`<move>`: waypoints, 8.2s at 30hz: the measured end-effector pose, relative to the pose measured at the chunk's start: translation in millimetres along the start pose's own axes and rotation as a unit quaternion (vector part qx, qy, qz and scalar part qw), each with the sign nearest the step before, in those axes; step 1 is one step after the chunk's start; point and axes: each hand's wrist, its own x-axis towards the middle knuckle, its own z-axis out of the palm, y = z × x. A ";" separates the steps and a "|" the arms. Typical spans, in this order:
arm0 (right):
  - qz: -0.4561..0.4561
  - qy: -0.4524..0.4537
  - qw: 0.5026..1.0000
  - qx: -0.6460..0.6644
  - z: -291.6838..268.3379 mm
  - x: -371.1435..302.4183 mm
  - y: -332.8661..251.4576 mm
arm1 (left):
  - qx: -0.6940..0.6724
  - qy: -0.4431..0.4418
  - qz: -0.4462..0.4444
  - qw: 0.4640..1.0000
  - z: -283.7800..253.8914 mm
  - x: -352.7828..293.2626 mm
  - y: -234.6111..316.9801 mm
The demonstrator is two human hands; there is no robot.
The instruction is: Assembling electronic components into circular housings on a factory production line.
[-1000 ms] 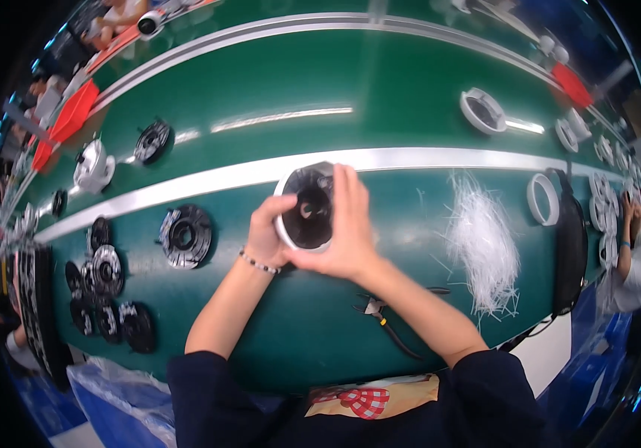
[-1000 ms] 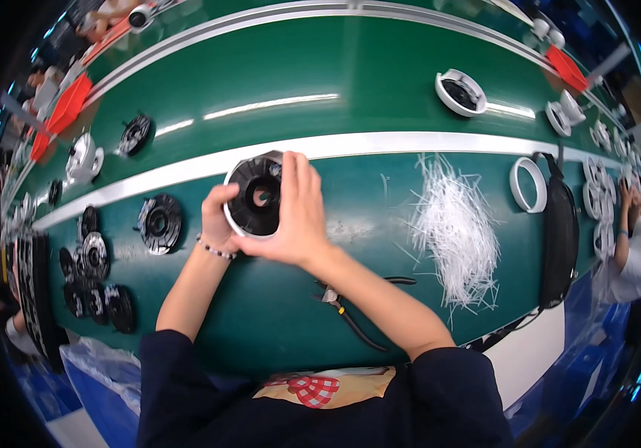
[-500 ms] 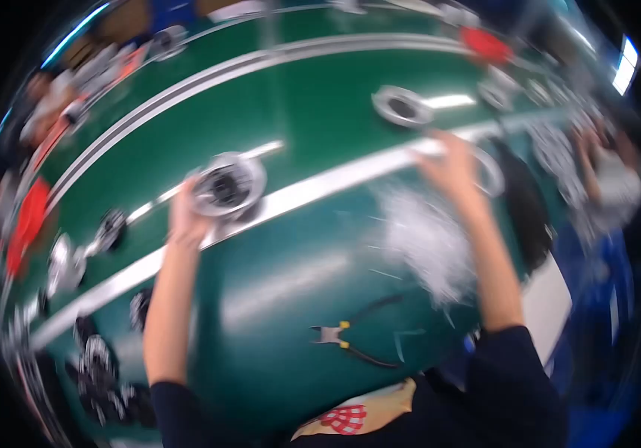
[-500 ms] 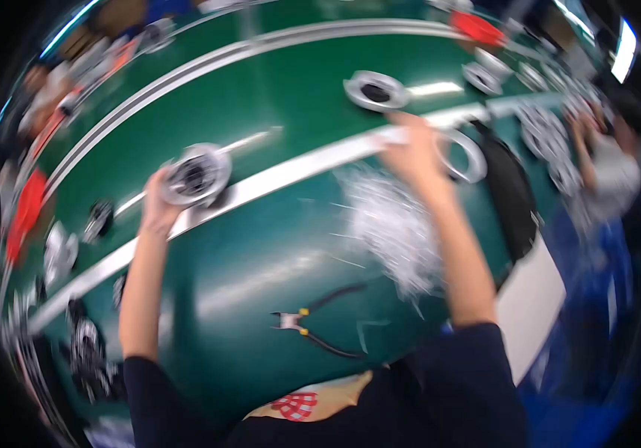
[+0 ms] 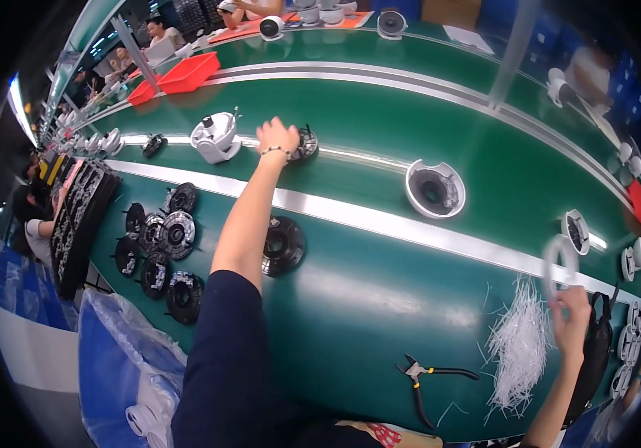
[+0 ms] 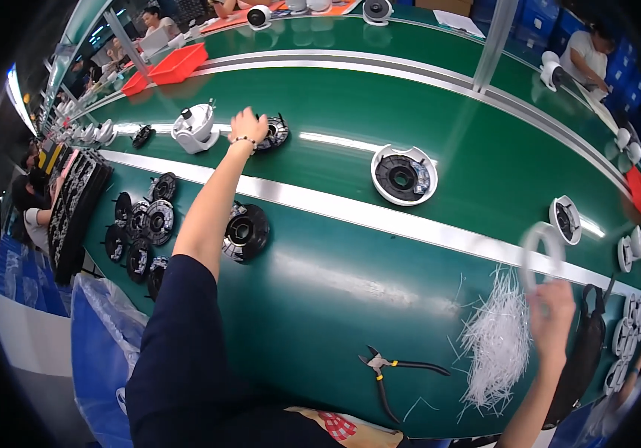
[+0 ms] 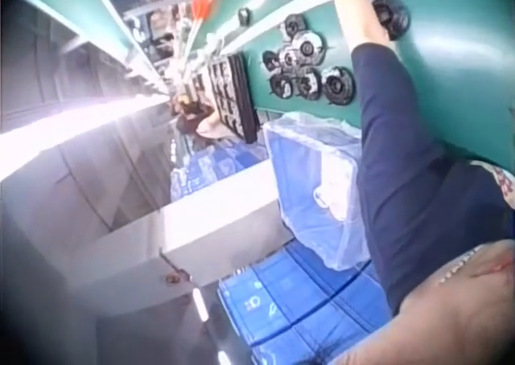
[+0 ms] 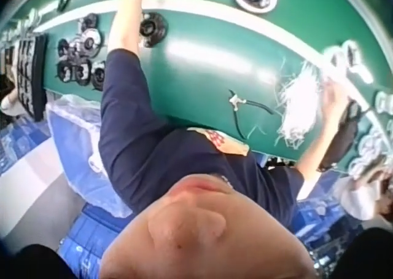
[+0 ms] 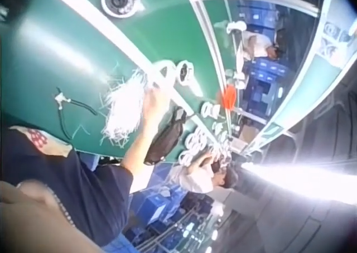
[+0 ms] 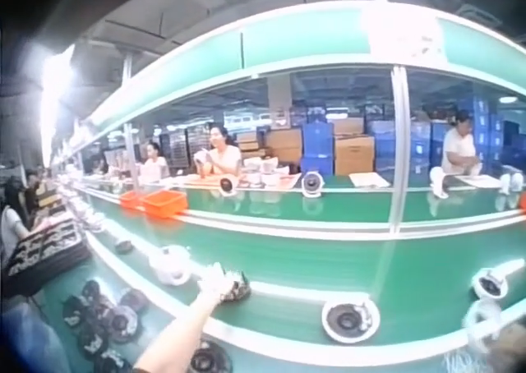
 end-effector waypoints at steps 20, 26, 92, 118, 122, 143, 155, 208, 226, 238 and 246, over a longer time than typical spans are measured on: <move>0.028 -0.253 0.967 -0.001 153.7 53.2 -166.7 | -0.547 -0.224 0.015 0.807 -57.5 -150.6 22.4; 0.094 -0.215 0.940 0.249 148.4 68.3 -146.6 | -0.643 -0.279 -0.003 0.713 -77.1 -188.7 35.5; 0.014 -0.053 0.951 0.306 162.1 65.7 -178.1 | -0.773 -0.509 -0.172 0.337 -54.4 -249.8 53.9; 0.043 -0.105 0.960 0.257 173.4 69.6 -175.1 | -0.724 -0.535 -0.144 0.412 -48.5 -240.6 55.7; -0.019 -0.093 0.964 0.248 176.2 68.4 -166.5 | -0.748 -0.570 -0.147 0.307 -43.0 -238.2 54.0; -0.043 -0.361 0.924 0.117 53.0 -31.9 -165.3 | -0.752 -0.382 -0.244 0.478 75.9 -192.9 174.1; -0.053 -0.268 0.957 0.097 67.9 -87.0 -121.9 | -0.396 0.024 0.419 0.816 -22.0 -184.0 166.4; -0.216 -0.223 0.929 0.202 132.8 -62.8 -152.1 | -0.135 -0.232 0.509 0.818 -204.1 -207.8 40.6; -0.419 -0.090 0.896 0.117 130.0 -12.5 -266.4 | -0.085 -0.481 -0.634 0.600 -376.2 -626.7 -468.1; -0.256 -0.117 0.953 0.115 122.9 -15.8 -230.1 | -0.040 -0.472 -0.627 0.619 -269.6 -740.8 -567.6; -0.271 -0.262 0.656 0.654 80.3 24.3 -264.5 | -0.379 -0.298 -0.415 0.772 -379.6 -466.9 -337.9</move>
